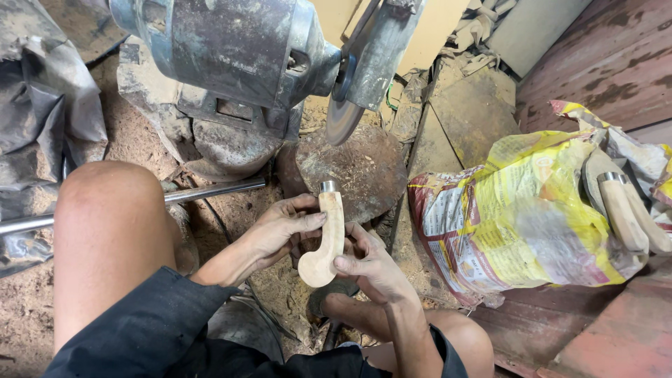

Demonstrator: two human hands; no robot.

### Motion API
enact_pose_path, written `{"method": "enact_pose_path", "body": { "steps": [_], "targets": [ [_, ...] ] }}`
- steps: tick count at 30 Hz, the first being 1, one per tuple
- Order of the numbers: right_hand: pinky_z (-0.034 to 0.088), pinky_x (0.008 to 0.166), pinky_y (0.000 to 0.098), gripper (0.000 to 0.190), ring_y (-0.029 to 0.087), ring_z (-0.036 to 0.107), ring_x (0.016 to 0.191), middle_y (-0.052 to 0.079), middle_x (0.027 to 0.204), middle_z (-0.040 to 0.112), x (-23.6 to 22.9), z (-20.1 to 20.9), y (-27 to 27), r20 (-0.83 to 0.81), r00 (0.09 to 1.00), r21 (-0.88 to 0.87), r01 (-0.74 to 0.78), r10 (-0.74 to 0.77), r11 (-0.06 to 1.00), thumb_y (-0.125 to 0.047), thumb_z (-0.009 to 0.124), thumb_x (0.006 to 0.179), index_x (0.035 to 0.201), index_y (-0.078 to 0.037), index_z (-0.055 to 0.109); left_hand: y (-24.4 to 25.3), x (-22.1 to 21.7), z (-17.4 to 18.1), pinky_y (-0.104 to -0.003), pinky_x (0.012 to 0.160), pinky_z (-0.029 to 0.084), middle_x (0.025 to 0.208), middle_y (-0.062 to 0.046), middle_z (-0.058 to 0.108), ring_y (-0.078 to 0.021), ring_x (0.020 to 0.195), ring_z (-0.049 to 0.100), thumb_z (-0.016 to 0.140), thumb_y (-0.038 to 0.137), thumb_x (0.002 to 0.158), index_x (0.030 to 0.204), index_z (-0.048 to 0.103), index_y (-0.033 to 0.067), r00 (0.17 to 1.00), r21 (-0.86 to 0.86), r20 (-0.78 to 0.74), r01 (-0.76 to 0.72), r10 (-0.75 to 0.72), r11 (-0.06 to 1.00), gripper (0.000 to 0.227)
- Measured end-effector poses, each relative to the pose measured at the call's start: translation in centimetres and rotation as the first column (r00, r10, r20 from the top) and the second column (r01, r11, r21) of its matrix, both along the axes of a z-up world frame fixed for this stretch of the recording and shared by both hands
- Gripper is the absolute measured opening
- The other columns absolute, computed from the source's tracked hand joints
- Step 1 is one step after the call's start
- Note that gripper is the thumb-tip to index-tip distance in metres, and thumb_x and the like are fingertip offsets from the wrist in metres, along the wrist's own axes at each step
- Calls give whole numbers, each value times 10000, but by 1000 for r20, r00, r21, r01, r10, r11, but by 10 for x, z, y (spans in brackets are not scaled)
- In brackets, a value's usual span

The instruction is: The person grinds a curved wooden handle with a metal ferrule against a bench grinder, rotating the piece to smooth multiple surfaces. The person then switches to a buffing wheel to polish the same handle.

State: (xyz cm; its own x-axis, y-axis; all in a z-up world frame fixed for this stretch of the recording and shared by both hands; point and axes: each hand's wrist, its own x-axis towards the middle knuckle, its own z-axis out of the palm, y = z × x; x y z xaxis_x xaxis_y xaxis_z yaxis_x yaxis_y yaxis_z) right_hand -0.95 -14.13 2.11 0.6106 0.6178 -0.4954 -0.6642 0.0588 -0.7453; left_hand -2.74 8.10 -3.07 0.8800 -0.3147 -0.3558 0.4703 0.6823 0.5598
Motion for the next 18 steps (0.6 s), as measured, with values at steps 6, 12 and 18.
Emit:
{"method": "enact_pose_path", "body": {
  "steps": [6, 12, 18],
  "targets": [
    [527, 1035, 397, 936, 275, 630, 1216, 167, 1371, 621, -2, -6, 1, 18, 1000, 16, -1, 1, 1000, -132, 901, 708, 1495, -26, 405, -2, -4, 16, -372, 746, 584, 1105, -71, 706, -190, 977, 697, 744, 176, 890, 1289, 628, 49, 998, 180, 33, 38, -45, 983, 434],
    [502, 1049, 413, 938, 288, 594, 1283, 175, 1421, 554, -4, -11, -11, 37, 999, -34, -25, 27, 999, -128, 901, 720, 1487, -1, 376, -9, -3, 11, -355, 849, 636, 1135, -91, 719, -202, 967, 740, 717, 163, 886, 1294, 600, 37, 996, -88, 25, 89, -87, 992, 443],
    [516, 1092, 399, 770, 253, 602, 1305, 152, 1410, 602, -4, -15, -33, 213, 961, -131, -154, 179, 979, -212, 851, 824, 1453, 39, 484, -14, -1, -9, -320, 809, 603, 1080, -90, 732, -179, 921, 720, 711, 113, 939, 1260, 661, 25, 994, -32, 49, 95, -94, 995, 337]
  ]
}}
